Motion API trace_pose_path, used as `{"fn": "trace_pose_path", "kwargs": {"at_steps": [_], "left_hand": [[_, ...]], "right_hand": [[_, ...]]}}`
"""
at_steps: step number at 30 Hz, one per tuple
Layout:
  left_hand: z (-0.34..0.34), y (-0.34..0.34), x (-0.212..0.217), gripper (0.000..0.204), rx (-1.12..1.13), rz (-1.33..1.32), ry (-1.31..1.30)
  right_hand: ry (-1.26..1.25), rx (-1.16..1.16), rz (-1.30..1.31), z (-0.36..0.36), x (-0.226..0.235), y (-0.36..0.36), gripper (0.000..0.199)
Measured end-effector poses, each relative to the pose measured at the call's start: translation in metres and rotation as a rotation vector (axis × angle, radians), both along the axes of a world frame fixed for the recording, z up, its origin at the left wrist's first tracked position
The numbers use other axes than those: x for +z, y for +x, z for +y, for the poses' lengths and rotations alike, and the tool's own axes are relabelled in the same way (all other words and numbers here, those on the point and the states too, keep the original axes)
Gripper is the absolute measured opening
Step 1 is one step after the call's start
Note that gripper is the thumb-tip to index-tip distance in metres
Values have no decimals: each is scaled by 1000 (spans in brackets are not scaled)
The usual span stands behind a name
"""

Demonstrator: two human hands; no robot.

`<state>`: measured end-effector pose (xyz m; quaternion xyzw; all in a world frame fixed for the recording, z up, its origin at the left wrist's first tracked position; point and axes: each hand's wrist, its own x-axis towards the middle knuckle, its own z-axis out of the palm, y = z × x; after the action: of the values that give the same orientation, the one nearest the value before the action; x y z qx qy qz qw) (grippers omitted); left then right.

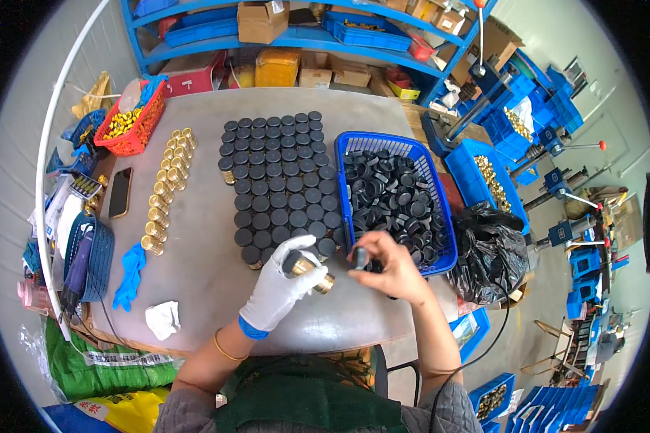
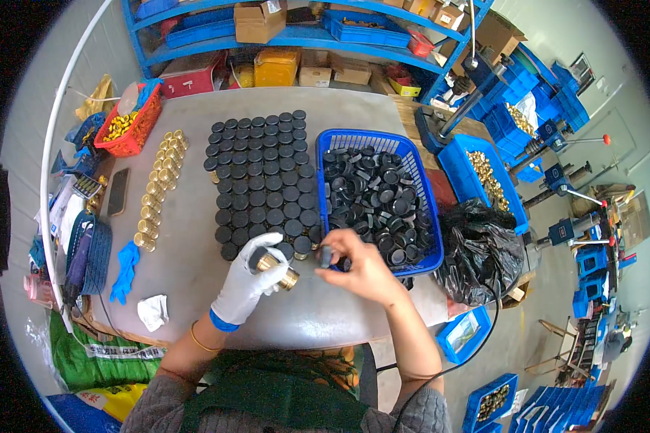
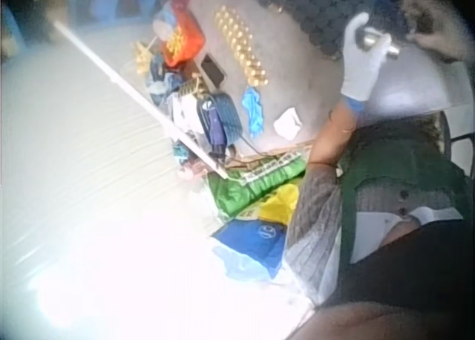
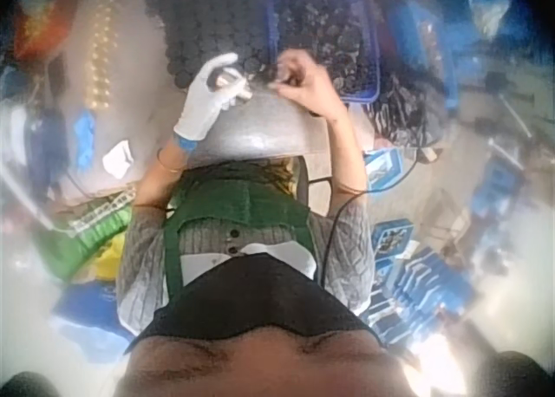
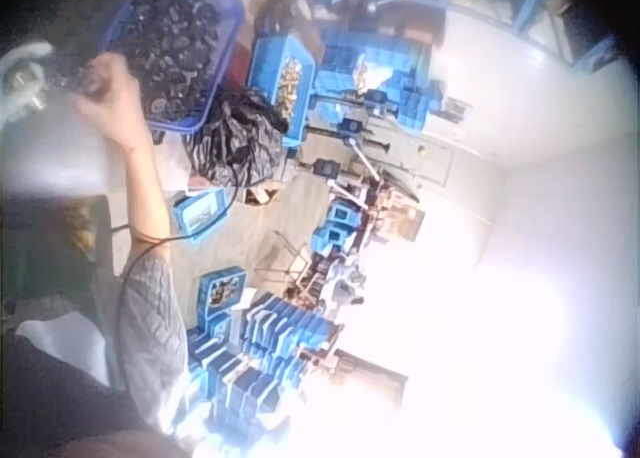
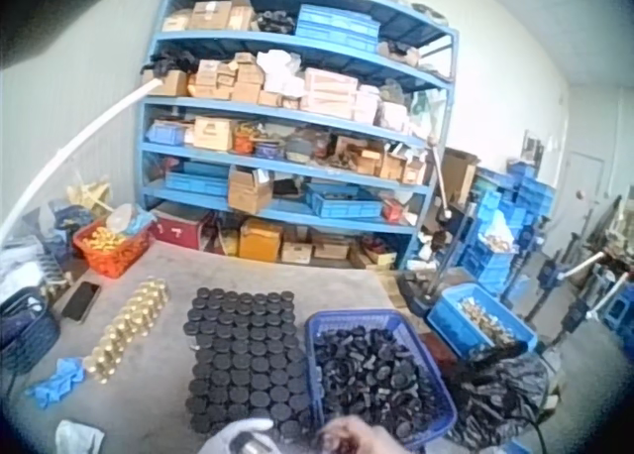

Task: The person repeatedly picks up small brass-colored jars from a table and screws black plastic lids onto them. After capping each jar, the person places it into a growing stack on the table. The person wears white gloves and works at a table in a workshop environment.

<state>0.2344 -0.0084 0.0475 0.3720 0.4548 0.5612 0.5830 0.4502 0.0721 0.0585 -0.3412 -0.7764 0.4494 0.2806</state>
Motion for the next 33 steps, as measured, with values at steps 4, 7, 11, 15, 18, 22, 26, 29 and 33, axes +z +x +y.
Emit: {"fn": "trace_pose_path", "kwargs": {"at_steps": [4, 7, 11, 15, 18, 22, 26, 29, 33], "left_hand": [[-4, -2, 9, 26, -64, -41, -68], [-7, -5, 7, 24, -56, 11, -41], [-8, -3, 2, 24, -42, 12, 2], [-9, 1, 2, 24, -31, 17, 39], [-10, -1, 3, 24, -41, 0, -9], [-9, -6, 9, 25, -66, -206, -211], [-10, -4, 3, 25, -47, -152, -113], [-11, -3, 4, 26, -32, -39, -11], [-10, -5, 7, 25, -16, -8, -10]], "right_hand": [[358, 107, -263, -16, 19, -20, 44], [178, 101, -199, -17, 30, -21, 44], [-117, 68, 14, -22, 9, -19, 48], [-148, 63, 100, -24, -4, -19, 52], [82, 68, 46, -26, -1, -22, 49], [580, 138, 62, -20, 5, -30, 43], [221, 55, -66, -26, 11, -28, 43], [14, 14, -149, -28, 14, -26, 46], [64, 39, -222, -31, 19, -28, 50]]}}
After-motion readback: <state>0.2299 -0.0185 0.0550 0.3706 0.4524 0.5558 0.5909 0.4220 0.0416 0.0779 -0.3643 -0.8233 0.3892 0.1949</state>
